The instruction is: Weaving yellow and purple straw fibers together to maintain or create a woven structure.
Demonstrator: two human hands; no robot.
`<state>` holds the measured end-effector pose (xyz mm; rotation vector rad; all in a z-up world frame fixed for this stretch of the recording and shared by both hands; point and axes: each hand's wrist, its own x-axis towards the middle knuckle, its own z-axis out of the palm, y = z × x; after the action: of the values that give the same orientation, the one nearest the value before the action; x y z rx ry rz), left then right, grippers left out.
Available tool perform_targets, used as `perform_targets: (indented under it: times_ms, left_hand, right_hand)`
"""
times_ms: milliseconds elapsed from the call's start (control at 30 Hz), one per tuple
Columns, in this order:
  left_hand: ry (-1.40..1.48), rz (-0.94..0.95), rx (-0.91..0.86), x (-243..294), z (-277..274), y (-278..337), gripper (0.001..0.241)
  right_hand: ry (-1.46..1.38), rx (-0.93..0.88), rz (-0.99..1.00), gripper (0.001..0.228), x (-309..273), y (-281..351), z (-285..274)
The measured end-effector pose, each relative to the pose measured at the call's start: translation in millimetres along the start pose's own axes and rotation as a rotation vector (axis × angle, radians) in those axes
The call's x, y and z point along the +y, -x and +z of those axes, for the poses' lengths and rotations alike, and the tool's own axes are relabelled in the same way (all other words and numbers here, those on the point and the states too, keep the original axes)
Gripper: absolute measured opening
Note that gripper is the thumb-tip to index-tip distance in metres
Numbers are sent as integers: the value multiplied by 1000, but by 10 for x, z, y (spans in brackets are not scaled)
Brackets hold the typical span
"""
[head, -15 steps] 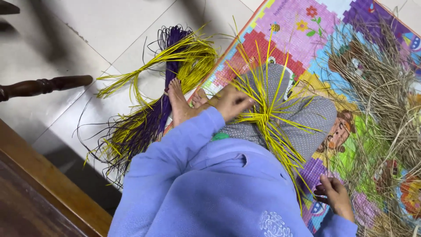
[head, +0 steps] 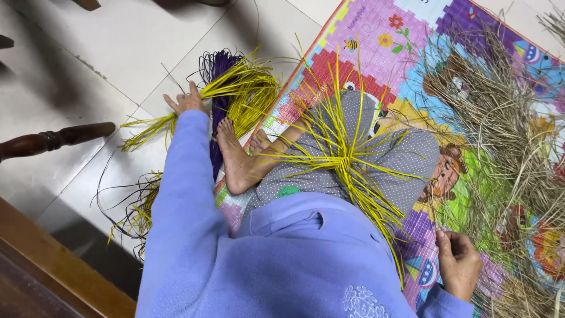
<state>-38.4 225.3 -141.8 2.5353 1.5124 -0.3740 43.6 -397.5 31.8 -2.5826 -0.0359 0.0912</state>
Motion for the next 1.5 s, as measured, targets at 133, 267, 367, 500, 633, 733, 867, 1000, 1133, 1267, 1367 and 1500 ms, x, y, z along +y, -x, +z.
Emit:
perform_targets:
  times_ms: [133,267,367,500,633,733,867,1000,1133,1267,1367,1500]
  left_hand:
    - [183,51,46,-82,-479,251,30]
    - [465,253,565,-390,-1066,414,22]
    - [611,416,783,-396,-1744,974,12]
    - [945,710,456,-125,-2278,1871,33]
    - [846,982,124,455,-1788,2464,47]
    - [507,1070,389,818,-1301,2774,43]
    - [750,1163,-451,1024,-1413,3033,23]
    - [523,1127,-673,1089,-1428,3077,26]
    - [507,1139,-698,1244,-1465,3138,34]
    - [662,1192,-671,1499,-1319,3209,37]
    - [749,1200,-641,1575,-1377,3308,26]
    - [834,1201,-605,1543,-1397,3346,24]
  right_hand:
    - [-36,36,27,12,-127,74,-128]
    - [-111,95,-65,8,-339,155,-266]
    - [-272,84,-83,6,-618,253,-315]
    - [-477,-82,-99,6,-922,324,-285]
    - [-520,-281,-216,15,-1097,271,-74]
    - [-610,-601,-185,33,-1343,296,68]
    - [-929,-691,-266,32,-1440,228,326]
    - [-1318,-480,-212,33,-1644,148,262]
    - [-1174,-412,-198,17,-1544,145,359]
    - [-1123,-540,-159,15,-1522,196,412]
    - [-1067,-517,-153,17,-1589,212,260]
    - [-1150,-320,-182,13,-1424,138,263]
